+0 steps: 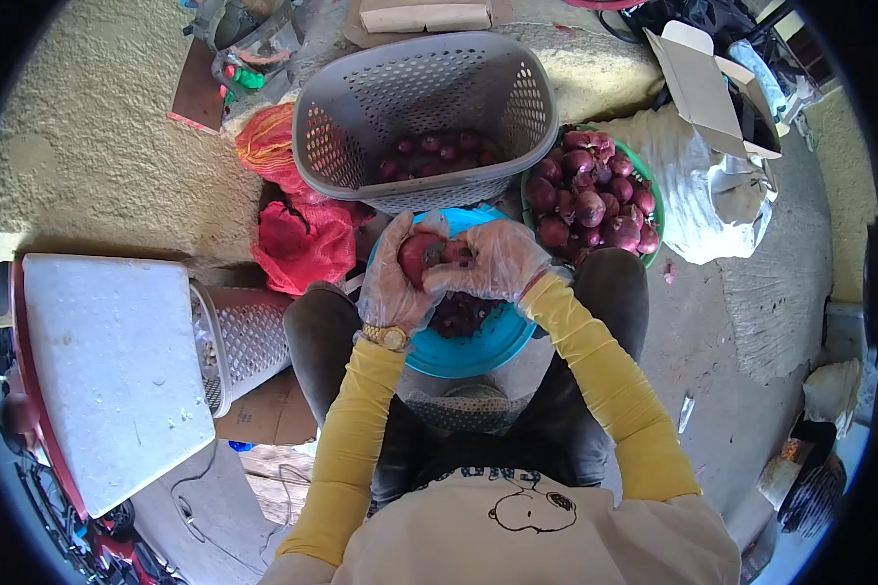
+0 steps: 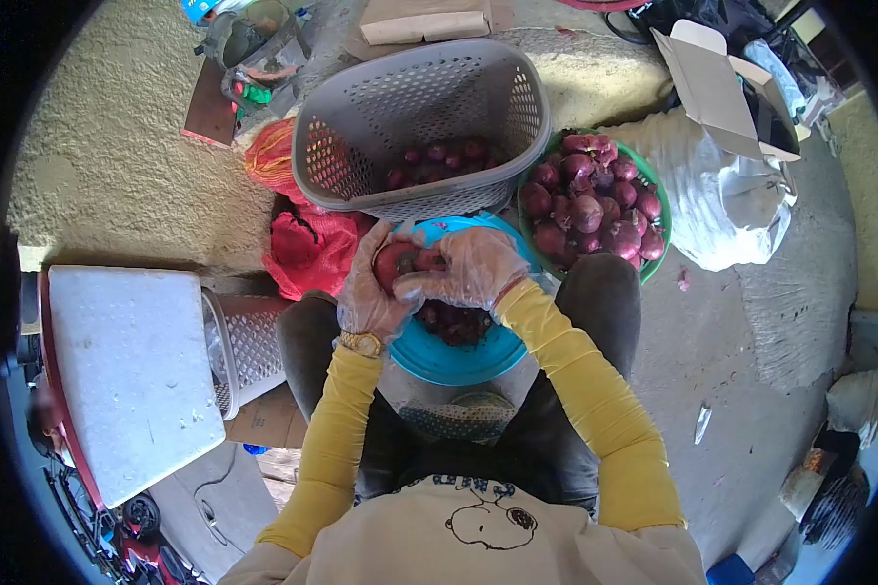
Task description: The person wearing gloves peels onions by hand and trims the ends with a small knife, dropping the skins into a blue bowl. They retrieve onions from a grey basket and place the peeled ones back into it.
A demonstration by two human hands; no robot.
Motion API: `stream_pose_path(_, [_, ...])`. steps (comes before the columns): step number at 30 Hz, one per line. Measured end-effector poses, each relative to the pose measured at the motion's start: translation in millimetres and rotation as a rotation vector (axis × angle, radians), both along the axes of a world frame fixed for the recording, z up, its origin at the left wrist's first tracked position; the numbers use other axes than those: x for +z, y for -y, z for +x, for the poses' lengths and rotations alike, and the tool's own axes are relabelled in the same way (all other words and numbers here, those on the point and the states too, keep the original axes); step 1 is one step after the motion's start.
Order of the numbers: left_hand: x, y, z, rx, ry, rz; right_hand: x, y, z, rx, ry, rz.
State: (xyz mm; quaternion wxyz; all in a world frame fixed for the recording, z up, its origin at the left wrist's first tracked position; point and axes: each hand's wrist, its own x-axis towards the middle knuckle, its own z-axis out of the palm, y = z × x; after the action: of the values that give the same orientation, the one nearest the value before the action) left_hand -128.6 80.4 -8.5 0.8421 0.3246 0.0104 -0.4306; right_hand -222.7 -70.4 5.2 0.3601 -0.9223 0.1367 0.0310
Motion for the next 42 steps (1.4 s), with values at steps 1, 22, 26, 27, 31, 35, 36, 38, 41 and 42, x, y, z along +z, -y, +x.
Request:
stream_pose_path(1, [-6.4, 1.8, 4.7, -0.001, -0.240, -0.039, 0.7, -1.9, -0.8, 0.015, 0.006, -0.052])
stream_pose_path(22, [-48.8, 1.1, -0.8, 0.058, 0.151, 0.189, 7.3, -6.6, 0.5, -0.039, -0.039, -0.018])
stream_pose_path(26, [-34.6, 4.2, -3.7, 0.102, -0.351, -0.116, -1.9, -18.5, 3.1, -0.114, -0.031, -0.035])
stream_pose_path(27, [-35.1, 4.8, -5.0, 0.103, -0.352, -0.115, 1.2, -21.0, 3.8, -0.130, -0.060, -0.035])
stream_pose_path(31, [-39.5, 6.3, -5.4, 0.196, -0.325, -0.053, -15.1, -27.6, 6.3, -0.154, -0.082, -0.031])
stream_pose_path(35, [-39.5, 8.6, -2.1, 0.192, -0.294, -0.067, -12.5, -22.4, 4.2, -0.147, 0.038, 0.214])
stream_pose_path(36, [-34.4, 9.6, -1.4, 0.191, -0.297, -0.065, -11.1, -18.8, 4.1, -0.156, 0.055, 0.203])
stream_pose_path(38, [-23.4, 9.9, 1.1, 0.110, -0.182, 0.091, -12.0, -10.6, 3.0, -0.166, 0.070, 0.191])
stream_pose_path(41, [9.5, 2.8, -6.2, 0.019, 0.323, 0.182, -13.0, -5.3, 2.2, -0.092, 0.064, 0.069])
stream_pose_path(42, [1.6, 2.5, -2.9, 0.018, 0.322, 0.181, -9.6, -7.0, 1.6, -0.061, 0.015, -0.015])
